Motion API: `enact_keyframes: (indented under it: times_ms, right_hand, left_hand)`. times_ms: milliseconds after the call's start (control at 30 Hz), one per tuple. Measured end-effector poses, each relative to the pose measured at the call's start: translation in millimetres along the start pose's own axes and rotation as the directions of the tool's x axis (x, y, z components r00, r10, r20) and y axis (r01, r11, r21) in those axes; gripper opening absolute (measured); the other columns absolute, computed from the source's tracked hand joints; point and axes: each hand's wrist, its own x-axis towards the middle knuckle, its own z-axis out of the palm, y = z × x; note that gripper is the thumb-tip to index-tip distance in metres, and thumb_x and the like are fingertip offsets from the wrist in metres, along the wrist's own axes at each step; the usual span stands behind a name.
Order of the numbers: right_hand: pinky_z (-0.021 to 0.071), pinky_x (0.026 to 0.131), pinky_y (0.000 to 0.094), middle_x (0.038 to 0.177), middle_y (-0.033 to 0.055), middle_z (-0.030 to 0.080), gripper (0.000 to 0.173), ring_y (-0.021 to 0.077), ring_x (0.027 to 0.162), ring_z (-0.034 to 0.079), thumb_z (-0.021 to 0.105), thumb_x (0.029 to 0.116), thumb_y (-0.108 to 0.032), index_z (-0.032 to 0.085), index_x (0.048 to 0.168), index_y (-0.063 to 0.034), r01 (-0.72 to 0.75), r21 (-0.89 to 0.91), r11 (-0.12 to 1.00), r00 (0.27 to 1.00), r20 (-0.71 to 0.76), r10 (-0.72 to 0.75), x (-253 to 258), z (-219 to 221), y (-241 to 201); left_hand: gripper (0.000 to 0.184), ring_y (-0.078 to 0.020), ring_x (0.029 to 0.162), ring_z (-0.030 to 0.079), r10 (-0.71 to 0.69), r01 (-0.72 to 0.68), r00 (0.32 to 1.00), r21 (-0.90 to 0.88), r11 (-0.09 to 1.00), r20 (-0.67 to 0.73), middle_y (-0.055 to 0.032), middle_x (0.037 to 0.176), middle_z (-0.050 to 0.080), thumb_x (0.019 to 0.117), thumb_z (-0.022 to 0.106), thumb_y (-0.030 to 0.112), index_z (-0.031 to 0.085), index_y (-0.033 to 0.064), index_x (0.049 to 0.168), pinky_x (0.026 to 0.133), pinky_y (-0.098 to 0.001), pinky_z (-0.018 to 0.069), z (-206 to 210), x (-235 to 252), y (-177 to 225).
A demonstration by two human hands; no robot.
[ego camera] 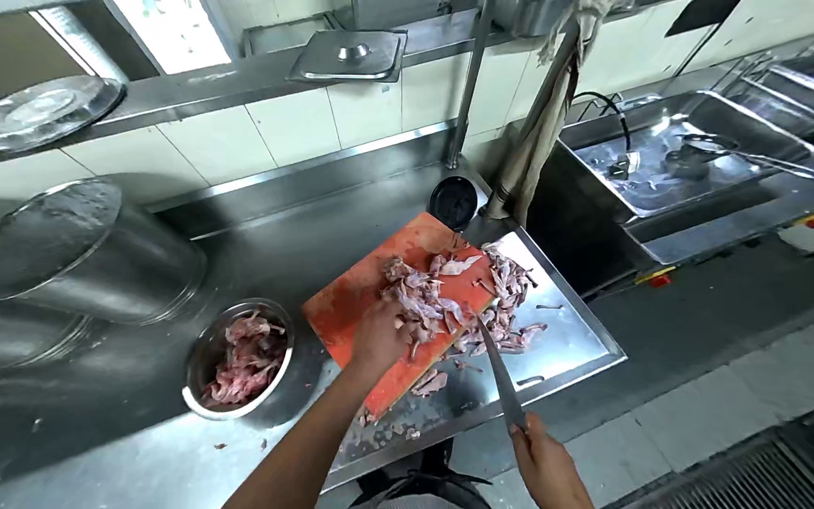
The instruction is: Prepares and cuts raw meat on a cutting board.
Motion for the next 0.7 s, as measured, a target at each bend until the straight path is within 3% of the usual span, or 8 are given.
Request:
enact_keyframes:
  times_ms: [100, 200, 267, 400, 500, 600, 633, 700]
  right_hand:
    - [0.057, 0.065, 0.0549, 0.081, 0.0146, 0.068, 0.033, 0.0333, 0.07, 0.069, 0.049, 0.1048, -0.03, 0.057, 0.126, -0.0058, 0.028, -0.036, 0.999, 0.999, 0.018, -0.028, 14, 7, -28]
    - [0.0603, 0.079, 0.0535, 0.121, 0.0197, 0.067, 0.041, 0.0349, 0.089, 0.073, 0.051, 0.1041, -0.026, 0.054, 0.141, -0.0074, 0.128, -0.119, 0.985, 0.987, 0.112, -0.115, 35, 12, -79]
    - [0.0606, 0.084, 0.0526, 0.134, 0.0228, 0.06, 0.047, 0.0371, 0.099, 0.072, 0.052, 0.102, -0.02, 0.05, 0.148, -0.0092, 0.219, -0.19, 0.957, 0.966, 0.178, -0.186, 52, 22, -117]
    - [0.0543, 0.099, 0.0572, 0.144, 0.0288, 0.051, 0.053, 0.0473, 0.125, 0.058, 0.055, 0.0985, -0.009, 0.048, 0.151, -0.0077, 0.366, -0.323, 0.873, 0.922, 0.251, -0.294, 87, 62, -185]
    - [0.0422, 0.109, 0.0647, 0.144, 0.025, 0.054, 0.04, 0.0477, 0.139, 0.045, 0.055, 0.0997, -0.018, 0.062, 0.137, -0.0061, 0.476, -0.301, 0.826, 0.876, 0.245, -0.416, 90, 74, -212]
    - [0.0486, 0.108, 0.0515, 0.134, 0.0176, 0.064, 0.043, 0.0349, 0.128, 0.059, 0.047, 0.1049, -0.035, 0.065, 0.132, -0.0075, 0.585, -0.171, 0.793, 0.797, 0.3, -0.524, 69, 64, -234]
    - [0.0529, 0.103, 0.0494, 0.127, 0.0168, 0.067, 0.043, 0.0324, 0.118, 0.066, 0.046, 0.1056, -0.036, 0.065, 0.131, -0.0066, 0.611, -0.126, 0.782, 0.766, 0.343, -0.543, 62, 65, -238]
    - [0.0541, 0.1, 0.05, 0.122, 0.0181, 0.069, 0.041, 0.0331, 0.115, 0.068, 0.045, 0.1067, -0.031, 0.064, 0.129, -0.0041, 0.608, -0.143, 0.781, 0.751, 0.423, -0.508, 49, 72, -244]
  left_hand:
    - [0.043, -0.0335, 0.135, 0.055, -0.097, 0.079, 0.984, 0.121, 0.99, 0.152, -0.0152, 0.144, 0.058, 0.0984, 0.061, 0.031, 0.064, 0.0168, 0.139, 0.112, -0.053, 0.0464, 18, -8, -54]
    - [0.031, -0.023, 0.114, 0.068, -0.107, 0.119, 0.992, -0.228, 0.966, 0.064, -0.0127, 0.128, 0.068, 0.1003, 0.059, 0.018, 0.07, 0.0101, 0.128, 0.103, -0.0429, 0.0545, 24, -26, -95]
    - [0.026, -0.0182, 0.094, 0.072, -0.163, 0.127, 0.987, -0.56, 0.819, -0.014, -0.0107, 0.111, 0.073, 0.0996, 0.061, 0.013, 0.07, 0.005, 0.123, 0.087, -0.0384, 0.061, 31, -39, -117]
    - [0.029, -0.0227, 0.09, 0.073, -0.273, 0.105, 0.962, -0.901, 0.422, -0.015, -0.0146, 0.109, 0.073, 0.1026, 0.062, 0.012, 0.064, -0.0017, 0.128, 0.081, -0.0398, 0.0632, 28, -71, -128]
    - [0.027, -0.0239, 0.087, 0.073, -0.337, 0.076, 0.94, -0.936, 0.344, -0.047, -0.0155, 0.106, 0.073, 0.1034, 0.061, 0.013, 0.065, -0.0015, 0.126, 0.079, -0.0404, 0.0636, 23, -87, -125]
    - [0.025, -0.019, 0.081, 0.073, -0.378, 0.089, 0.922, -0.901, 0.424, -0.087, -0.0113, 0.099, 0.074, 0.103, 0.062, 0.016, 0.067, 0.0005, 0.122, 0.075, -0.0371, 0.0633, 17, -94, -122]
    - [0.024, -0.0176, 0.079, 0.073, -0.386, 0.098, 0.918, -0.886, 0.452, -0.096, -0.0097, 0.097, 0.075, 0.1025, 0.062, 0.017, 0.068, 0.0013, 0.12, 0.075, -0.0361, 0.0633, 16, -95, -120]
    - [0.024, -0.0159, 0.081, 0.073, -0.389, 0.127, 0.917, -0.859, 0.496, -0.089, -0.0078, 0.096, 0.075, 0.1023, 0.063, 0.02, 0.07, 0.0032, 0.118, 0.078, -0.0358, 0.063, 15, -96, -117]
